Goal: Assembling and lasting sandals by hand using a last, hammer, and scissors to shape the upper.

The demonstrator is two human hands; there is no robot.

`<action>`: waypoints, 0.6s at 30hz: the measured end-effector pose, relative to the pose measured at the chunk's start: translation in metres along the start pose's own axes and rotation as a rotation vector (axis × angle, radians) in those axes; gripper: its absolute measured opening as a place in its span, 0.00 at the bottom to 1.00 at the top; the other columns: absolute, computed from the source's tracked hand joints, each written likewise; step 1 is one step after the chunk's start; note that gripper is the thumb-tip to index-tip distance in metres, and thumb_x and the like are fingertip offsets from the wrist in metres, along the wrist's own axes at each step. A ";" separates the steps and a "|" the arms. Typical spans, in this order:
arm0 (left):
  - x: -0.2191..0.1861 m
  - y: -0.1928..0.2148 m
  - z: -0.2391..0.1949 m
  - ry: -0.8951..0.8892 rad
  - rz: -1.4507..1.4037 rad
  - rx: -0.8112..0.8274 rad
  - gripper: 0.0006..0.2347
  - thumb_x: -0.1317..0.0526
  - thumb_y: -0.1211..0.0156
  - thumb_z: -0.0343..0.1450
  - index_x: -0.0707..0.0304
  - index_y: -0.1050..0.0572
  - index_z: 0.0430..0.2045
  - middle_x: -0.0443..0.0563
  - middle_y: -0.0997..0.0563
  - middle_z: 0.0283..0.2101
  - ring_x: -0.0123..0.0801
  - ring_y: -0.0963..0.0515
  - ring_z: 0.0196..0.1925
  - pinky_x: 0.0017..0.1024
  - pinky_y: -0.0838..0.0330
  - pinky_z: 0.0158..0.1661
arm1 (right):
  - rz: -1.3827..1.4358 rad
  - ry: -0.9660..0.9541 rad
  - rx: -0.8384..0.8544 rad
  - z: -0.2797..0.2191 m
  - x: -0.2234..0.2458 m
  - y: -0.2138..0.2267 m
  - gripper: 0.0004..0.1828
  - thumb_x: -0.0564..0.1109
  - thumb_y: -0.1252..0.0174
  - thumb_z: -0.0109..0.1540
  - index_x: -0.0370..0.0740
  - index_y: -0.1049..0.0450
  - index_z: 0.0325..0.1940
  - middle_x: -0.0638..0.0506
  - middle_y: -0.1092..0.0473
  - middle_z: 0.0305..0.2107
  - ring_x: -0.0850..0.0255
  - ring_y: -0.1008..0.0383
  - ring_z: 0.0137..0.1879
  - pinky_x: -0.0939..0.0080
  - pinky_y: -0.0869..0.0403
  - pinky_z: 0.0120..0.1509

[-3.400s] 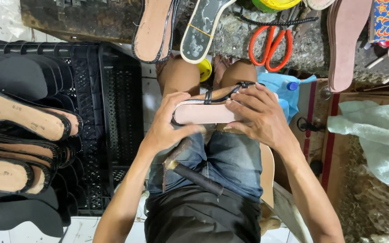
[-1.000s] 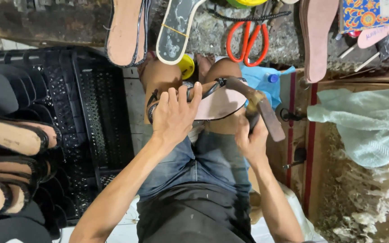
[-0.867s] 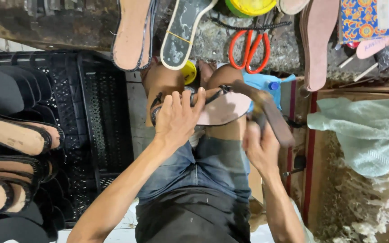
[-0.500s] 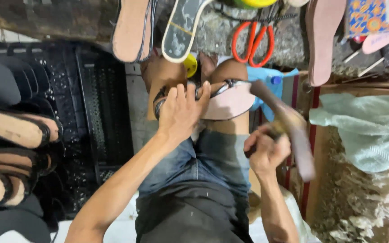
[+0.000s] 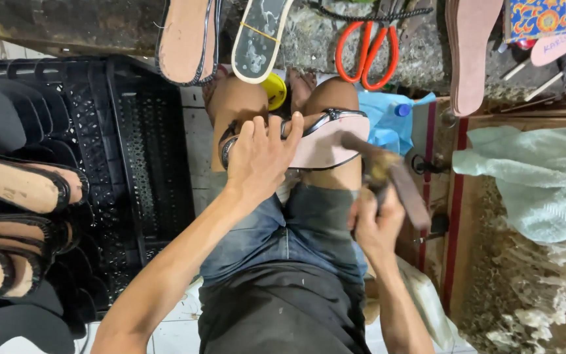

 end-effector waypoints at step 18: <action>-0.003 -0.032 -0.029 0.063 -0.824 0.554 0.31 0.51 0.37 0.56 0.55 0.41 0.52 0.61 0.36 0.48 0.56 0.37 0.51 0.45 0.40 0.46 | -0.035 0.219 -0.052 0.017 0.066 0.041 0.12 0.32 0.46 0.57 0.24 0.35 0.44 0.48 0.41 0.07 0.62 0.36 0.15 0.70 0.38 0.24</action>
Point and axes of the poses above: each hand's wrist, its own z-axis towards the middle knuckle, its own y-axis out of the back of the hand, x = y × z, the point moved 9 cm from there along z, towards the middle knuckle
